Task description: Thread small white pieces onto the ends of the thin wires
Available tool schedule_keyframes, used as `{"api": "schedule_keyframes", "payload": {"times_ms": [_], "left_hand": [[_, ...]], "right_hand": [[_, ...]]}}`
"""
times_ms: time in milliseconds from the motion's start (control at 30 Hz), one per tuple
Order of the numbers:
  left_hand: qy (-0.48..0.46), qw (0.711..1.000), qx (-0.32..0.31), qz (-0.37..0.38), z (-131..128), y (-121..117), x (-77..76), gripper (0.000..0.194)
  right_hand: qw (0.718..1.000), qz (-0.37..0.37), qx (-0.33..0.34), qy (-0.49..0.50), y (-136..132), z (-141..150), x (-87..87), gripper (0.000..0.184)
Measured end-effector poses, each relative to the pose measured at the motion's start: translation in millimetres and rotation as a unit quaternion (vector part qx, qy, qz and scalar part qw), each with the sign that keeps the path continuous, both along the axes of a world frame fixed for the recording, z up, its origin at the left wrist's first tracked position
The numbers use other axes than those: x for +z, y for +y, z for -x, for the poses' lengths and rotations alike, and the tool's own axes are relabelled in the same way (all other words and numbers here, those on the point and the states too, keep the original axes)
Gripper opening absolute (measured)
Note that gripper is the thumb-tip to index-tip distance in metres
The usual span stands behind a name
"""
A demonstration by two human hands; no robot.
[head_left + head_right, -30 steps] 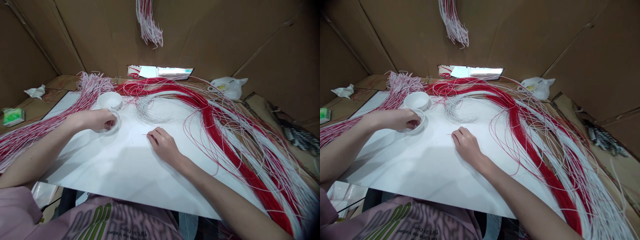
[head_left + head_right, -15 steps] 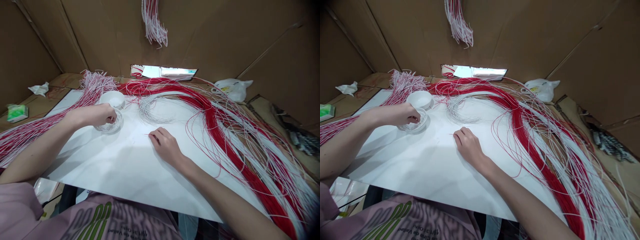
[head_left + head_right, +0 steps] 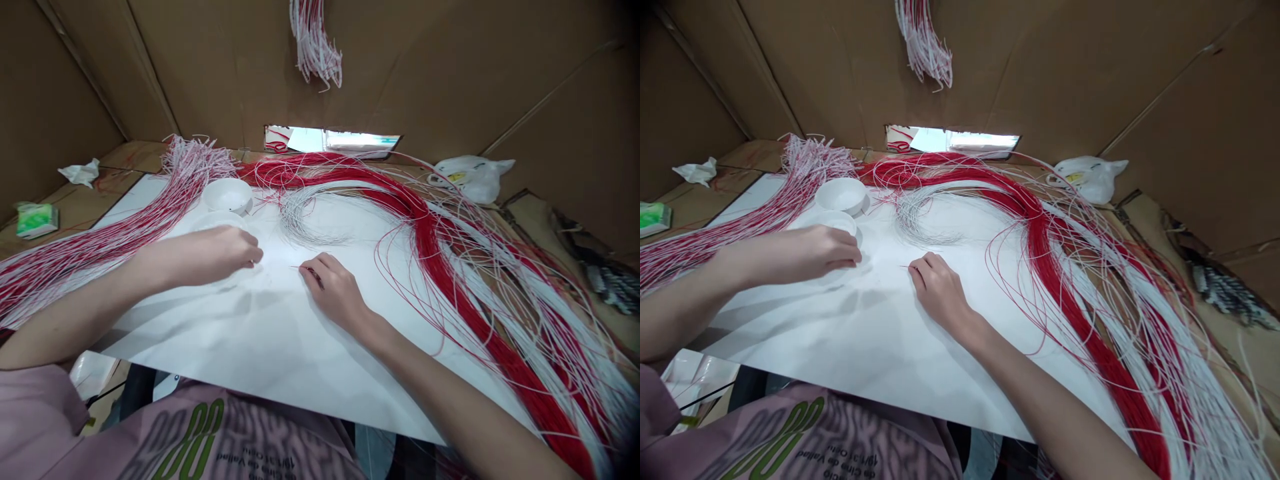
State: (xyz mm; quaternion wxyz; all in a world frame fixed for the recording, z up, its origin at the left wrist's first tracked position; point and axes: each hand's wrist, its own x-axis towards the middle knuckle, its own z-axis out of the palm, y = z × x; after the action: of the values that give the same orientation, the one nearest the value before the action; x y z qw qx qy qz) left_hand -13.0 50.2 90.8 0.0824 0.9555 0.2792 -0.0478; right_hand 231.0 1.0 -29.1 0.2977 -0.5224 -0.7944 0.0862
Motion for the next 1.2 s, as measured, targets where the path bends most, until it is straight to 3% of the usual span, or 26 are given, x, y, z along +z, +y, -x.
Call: {"api": "schedule_keyframes", "payload": {"times_ms": [133, 333, 500, 667, 833, 1000, 1200], "left_hand": [[0.077, 0.994, -0.071, -0.01, -14.4, -14.9, -20.5, 0.025], [0.059, 0.995, -0.075, -0.004, -17.2, -12.6, -42.8, 0.026], [0.027, 0.998, -0.04, 0.036, -13.6, -6.7, -23.0, 0.019], [-0.016, 0.997, 0.073, -0.004, 12.8, 22.2, 1.3, 0.02], [0.091, 0.988, 0.096, 0.084, 30.3, 48.9, -8.8, 0.011], [0.094, 0.986, 0.097, 0.097, 23.0, 51.7, -15.4, 0.017], [0.08, 0.987, 0.107, 0.09, 27.1, 54.4, -8.8, 0.021]], "right_hand": [[1.0, -0.001, -0.002, -0.007, 0.4, 0.6, 1.1, 0.016], [1.0, 0.003, -0.006, -0.008, 0.0, 1.1, 2.2, 0.018], [1.0, 0.007, -0.004, -0.002, -0.3, 0.5, 1.7, 0.02], [1.0, 0.012, 0.0, 0.002, -0.2, 0.3, 1.8, 0.02], [1.0, 0.014, 0.001, 0.002, -0.4, -0.4, 2.5, 0.02], [1.0, 0.012, 0.002, 0.001, -0.2, -0.6, 2.3, 0.021], [1.0, 0.019, -0.002, 0.005, -0.8, 0.1, 3.7, 0.021]]}}
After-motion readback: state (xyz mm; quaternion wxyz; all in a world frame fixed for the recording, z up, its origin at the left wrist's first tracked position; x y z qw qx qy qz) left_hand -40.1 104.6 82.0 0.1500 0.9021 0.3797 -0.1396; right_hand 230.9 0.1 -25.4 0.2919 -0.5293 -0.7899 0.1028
